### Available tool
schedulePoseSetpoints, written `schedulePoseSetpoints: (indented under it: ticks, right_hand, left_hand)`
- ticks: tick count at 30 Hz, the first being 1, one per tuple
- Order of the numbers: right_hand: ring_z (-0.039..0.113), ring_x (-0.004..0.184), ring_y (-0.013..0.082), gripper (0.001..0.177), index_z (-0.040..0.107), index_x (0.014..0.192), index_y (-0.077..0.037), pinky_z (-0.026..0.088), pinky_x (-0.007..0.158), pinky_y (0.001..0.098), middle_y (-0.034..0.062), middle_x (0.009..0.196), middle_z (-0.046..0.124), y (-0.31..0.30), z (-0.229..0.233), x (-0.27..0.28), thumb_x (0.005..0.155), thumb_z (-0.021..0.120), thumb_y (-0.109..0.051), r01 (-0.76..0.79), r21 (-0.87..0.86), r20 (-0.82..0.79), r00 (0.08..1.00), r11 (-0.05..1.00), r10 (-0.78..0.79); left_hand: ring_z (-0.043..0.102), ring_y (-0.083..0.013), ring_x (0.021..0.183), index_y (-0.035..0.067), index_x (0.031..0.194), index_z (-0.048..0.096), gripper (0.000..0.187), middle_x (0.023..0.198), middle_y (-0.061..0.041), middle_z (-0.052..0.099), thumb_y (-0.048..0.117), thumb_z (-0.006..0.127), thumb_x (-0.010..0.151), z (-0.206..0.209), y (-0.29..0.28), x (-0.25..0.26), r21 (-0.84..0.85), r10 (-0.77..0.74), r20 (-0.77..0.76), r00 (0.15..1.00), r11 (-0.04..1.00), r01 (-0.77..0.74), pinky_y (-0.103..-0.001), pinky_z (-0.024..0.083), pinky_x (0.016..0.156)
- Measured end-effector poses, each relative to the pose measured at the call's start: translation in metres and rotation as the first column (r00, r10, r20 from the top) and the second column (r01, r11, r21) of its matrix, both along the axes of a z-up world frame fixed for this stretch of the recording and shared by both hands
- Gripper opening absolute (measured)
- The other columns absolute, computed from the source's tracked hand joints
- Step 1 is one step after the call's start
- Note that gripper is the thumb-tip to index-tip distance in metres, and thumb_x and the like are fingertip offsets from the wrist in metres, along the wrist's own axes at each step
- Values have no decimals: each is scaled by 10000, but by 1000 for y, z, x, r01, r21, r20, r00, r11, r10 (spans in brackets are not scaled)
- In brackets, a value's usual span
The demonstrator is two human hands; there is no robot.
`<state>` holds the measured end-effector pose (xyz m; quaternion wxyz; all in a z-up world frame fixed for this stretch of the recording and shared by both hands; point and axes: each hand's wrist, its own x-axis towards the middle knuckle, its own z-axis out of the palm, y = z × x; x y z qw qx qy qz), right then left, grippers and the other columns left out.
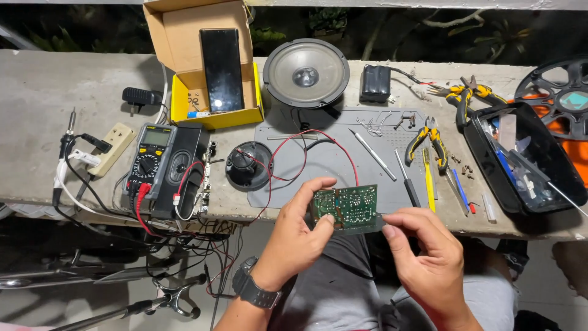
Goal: The person holds a green circuit board and uses a metal tool to scrape or clean its surface. They then use a soldering iron to work on the board's components. The workspace contains various tools and electronic parts.
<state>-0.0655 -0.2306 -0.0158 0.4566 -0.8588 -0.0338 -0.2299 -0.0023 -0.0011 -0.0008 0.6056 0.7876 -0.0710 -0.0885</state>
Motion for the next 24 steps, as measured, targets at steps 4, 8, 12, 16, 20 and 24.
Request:
schedulePoseSetpoints:
  ticks: [4,8,12,16,20,24]
  right_hand:
    - [715,860,142,100,853,1110,-85,575,834,274,52,1042,797,7,8,2,1037,786,-67,-77,-38,-37,996,996,76]
    - [687,736,117,84,854,1082,-107,582,704,262,19,955,800,8,16,8,1014,808,-86,-134,-95,-75,989,986,127]
    - [561,590,139,45,852,1045,-159,462,578,313,-18,785,717,2,27,16,1019,827,-186,-243,-218,-126,967,945,220]
    - [613,617,178,64,833,1068,-168,491,584,343,3,824,731,-4,35,25,1022,843,-211,-357,-257,-189,930,898,316]
    - [697,664,258,71,820,1111,-228,540,622,415,-2,935,764,-2,42,35,1042,813,-244,-441,-399,-268,894,804,358]
    - [755,792,313,87,785,1157,-247,575,632,500,1,969,745,1,45,43,1077,760,-272,-474,-503,-296,880,723,370]
  left_hand:
    - [447,-114,725,214,1498,716,577,1030,62,695,111,650,933,0,-3,0,-52,-18,-27,999,999,16,-288,449,737]
    - [375,-104,638,237,1513,723,608,987,75,678,117,644,922,-1,-2,0,-18,-22,-43,999,1000,22,-283,407,633]
    - [452,-111,719,222,1537,704,627,1140,69,742,111,641,923,2,0,2,-12,-97,-25,995,995,97,-273,444,687]
    - [513,-71,768,266,1528,718,609,1195,79,759,99,644,947,3,2,8,-62,-144,-148,978,989,136,-241,459,685]
    - [669,-88,1036,229,1521,715,605,1335,0,750,64,686,939,-6,3,13,-148,-196,-139,971,973,175,-246,555,927]
    - [636,-93,1019,182,1519,743,554,1166,18,724,56,679,983,-7,10,17,-238,-220,-174,960,955,176,-255,545,970]
